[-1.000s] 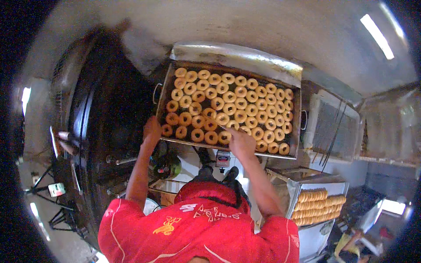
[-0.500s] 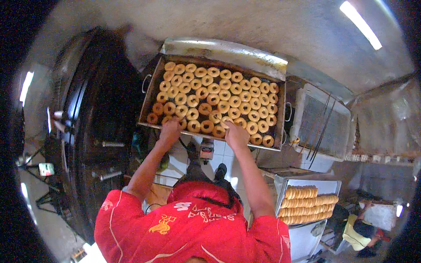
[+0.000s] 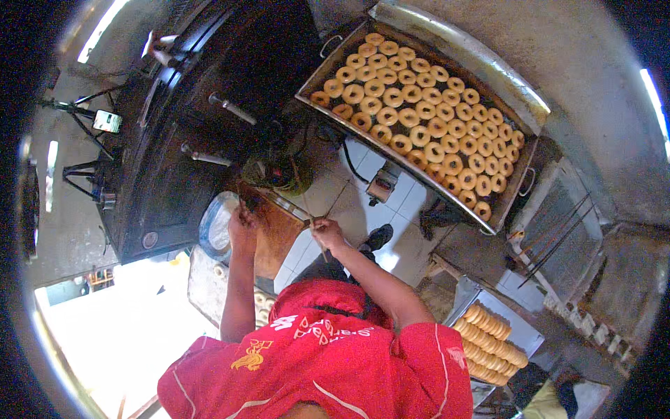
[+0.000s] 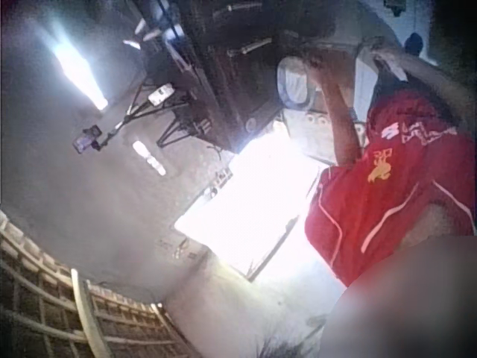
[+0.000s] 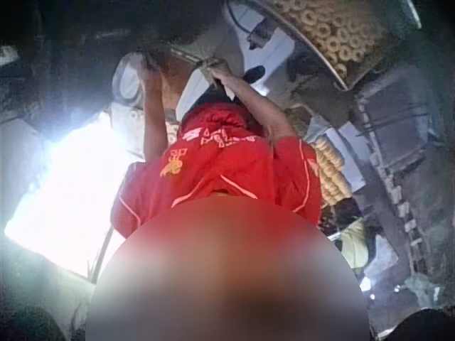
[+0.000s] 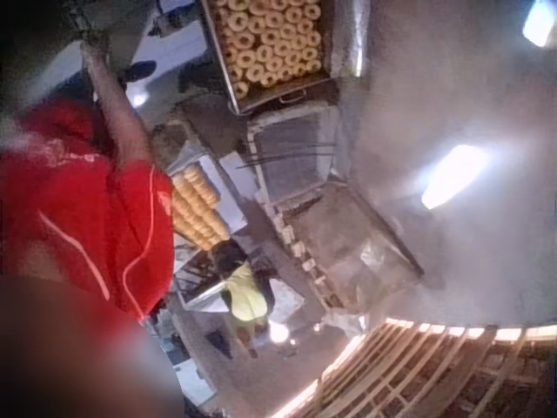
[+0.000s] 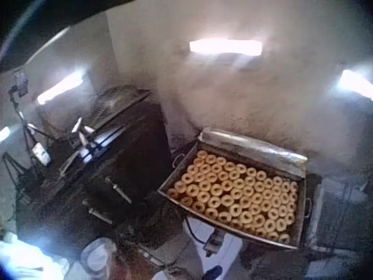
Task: The person transfers uncooked doughnut rings from a wooden board onto a metal tray, then uses a long metal skewer to thread the rings and place them into a fryer. The person repeats this process, loading multiple skewers with doughnuts and arranging them in the fryer.
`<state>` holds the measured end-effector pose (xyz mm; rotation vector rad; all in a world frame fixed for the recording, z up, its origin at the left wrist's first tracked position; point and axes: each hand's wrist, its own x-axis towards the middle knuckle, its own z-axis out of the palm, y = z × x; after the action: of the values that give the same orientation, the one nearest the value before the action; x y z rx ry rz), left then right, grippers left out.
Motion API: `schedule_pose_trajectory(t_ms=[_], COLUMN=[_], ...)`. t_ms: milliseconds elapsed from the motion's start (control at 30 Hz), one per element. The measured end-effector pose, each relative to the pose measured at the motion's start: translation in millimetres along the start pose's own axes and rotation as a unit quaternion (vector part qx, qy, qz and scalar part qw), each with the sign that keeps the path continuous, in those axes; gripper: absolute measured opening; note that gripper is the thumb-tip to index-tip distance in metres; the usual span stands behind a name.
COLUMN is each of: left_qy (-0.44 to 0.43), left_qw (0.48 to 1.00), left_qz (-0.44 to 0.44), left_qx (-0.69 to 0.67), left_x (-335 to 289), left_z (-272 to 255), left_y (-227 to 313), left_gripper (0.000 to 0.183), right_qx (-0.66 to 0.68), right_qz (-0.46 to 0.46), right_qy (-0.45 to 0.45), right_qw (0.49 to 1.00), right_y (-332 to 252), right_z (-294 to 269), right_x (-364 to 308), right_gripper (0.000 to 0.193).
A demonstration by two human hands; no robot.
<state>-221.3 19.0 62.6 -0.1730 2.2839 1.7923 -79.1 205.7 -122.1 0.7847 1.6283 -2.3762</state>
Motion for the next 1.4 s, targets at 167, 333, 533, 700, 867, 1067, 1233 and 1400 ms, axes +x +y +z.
schedule_pose_trajectory(t_ms=[167, 333, 533, 700, 867, 1067, 1233, 1400], left_qy=[0.064, -0.056, -0.028, -0.069, -0.111, -0.203, -0.271, -0.319], left_qw=[0.891, 0.987, 0.998, 0.994, 0.978, 0.972, 0.958, 0.945], left_qz=[0.130, 0.024, -0.064, -0.076, -0.144, -0.110, -0.088, -0.061], left_qx=[0.430, 0.145, -0.005, -0.022, -0.106, -0.054, -0.034, -0.032], left_x=[-84.1, -61.7, -77.6, -83.2, -57.7, -92.5, -134.5, -174.4], left_z=[-113.1, -108.7, -129.8, -97.3, -20.1, 112.2, 208.9, 290.0], left_y=[-85.6, -82.4, -77.6, -67.8, -83.6, -42.9, 5.2, 32.1], left_gripper=[0.033, 0.039, 0.019, 0.020, 0.026, 0.019, 0.016, 0.014], right_qx=[-0.089, -0.453, -0.500, -0.246, -0.179, -0.272, -0.217, -0.173], right_qz=[0.203, -0.088, -0.138, 0.099, -0.052, -0.113, 0.039, 0.015], right_qy=[-0.082, -0.103, -0.092, -0.012, 0.358, 0.843, 0.814, 0.773], right_qw=[0.972, 0.881, 0.850, 0.964, 0.915, 0.450, 0.538, 0.611], right_y=[147.3, 282.7, 228.7, 136.9, 36.2, -51.0, -50.4, -30.8], right_z=[132.9, 173.4, 220.9, 124.5, -76.8, -388.2, -545.6, -628.1], right_x=[-5.4, 87.5, 41.0, -43.0, -145.6, -338.9, -399.3, -411.9], right_gripper=[0.017, 0.016, 0.026, 0.021, 0.023, 0.014, 0.045, 0.062])
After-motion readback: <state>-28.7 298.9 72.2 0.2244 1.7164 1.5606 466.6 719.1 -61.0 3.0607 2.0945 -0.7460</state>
